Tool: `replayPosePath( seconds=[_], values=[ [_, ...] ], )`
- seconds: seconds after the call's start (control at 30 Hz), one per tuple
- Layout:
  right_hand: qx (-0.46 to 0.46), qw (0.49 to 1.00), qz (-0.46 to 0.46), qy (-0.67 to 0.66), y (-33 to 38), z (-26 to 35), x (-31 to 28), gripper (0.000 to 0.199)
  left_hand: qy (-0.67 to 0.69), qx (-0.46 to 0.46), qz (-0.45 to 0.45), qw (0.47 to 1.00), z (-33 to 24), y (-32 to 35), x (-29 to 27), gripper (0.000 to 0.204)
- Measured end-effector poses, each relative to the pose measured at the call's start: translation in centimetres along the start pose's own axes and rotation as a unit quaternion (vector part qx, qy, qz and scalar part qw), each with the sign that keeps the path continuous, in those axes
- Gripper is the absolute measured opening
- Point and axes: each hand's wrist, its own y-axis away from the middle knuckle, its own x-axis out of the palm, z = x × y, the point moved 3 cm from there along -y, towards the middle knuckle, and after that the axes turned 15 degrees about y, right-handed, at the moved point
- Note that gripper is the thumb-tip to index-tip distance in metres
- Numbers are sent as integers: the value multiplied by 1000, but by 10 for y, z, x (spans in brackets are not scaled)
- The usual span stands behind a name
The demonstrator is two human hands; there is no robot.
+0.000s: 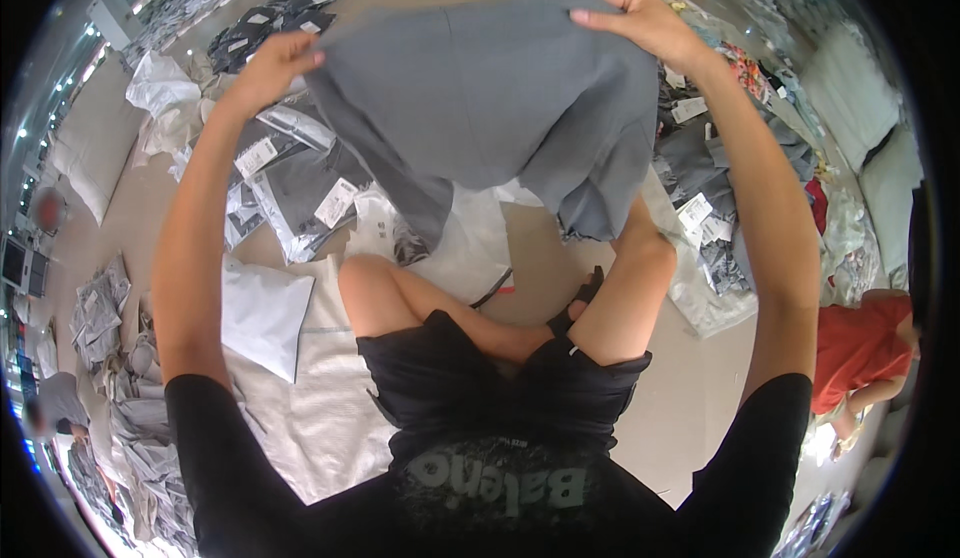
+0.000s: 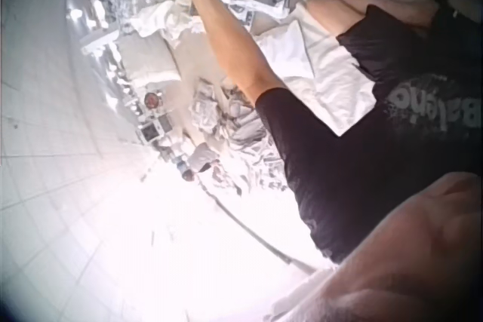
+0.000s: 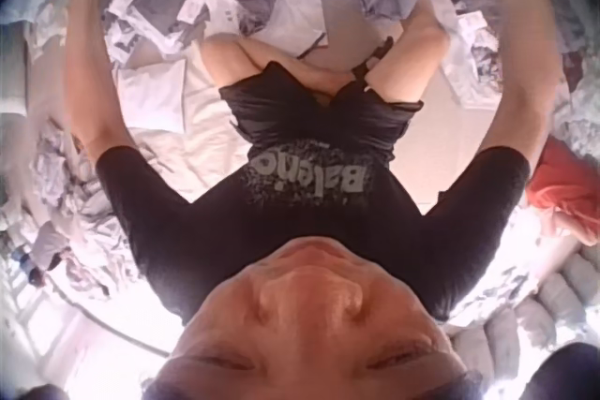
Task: The person sits on the floor and folds gray pants, placing each folded item into a clear plastic bag. They repeat this process for multiple pairs of pants, stacking the packaged items to the side.
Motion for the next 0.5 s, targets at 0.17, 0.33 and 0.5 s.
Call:
replayPosePath(
  seconds=[0.17,0.33,0.5],
  values=[
    [43,998,4,-45,0,-2,-20,46,312,-42,-65,947,-1,-27,-15,41],
    [31,982,-15,-188,35,-8,-19,51,363,-121,-122,916,-58,25,21,56],
    [73,969,0,-237,31,-11,11,47,304,-145,-12,941,-47,30,66,73]
  ],
)
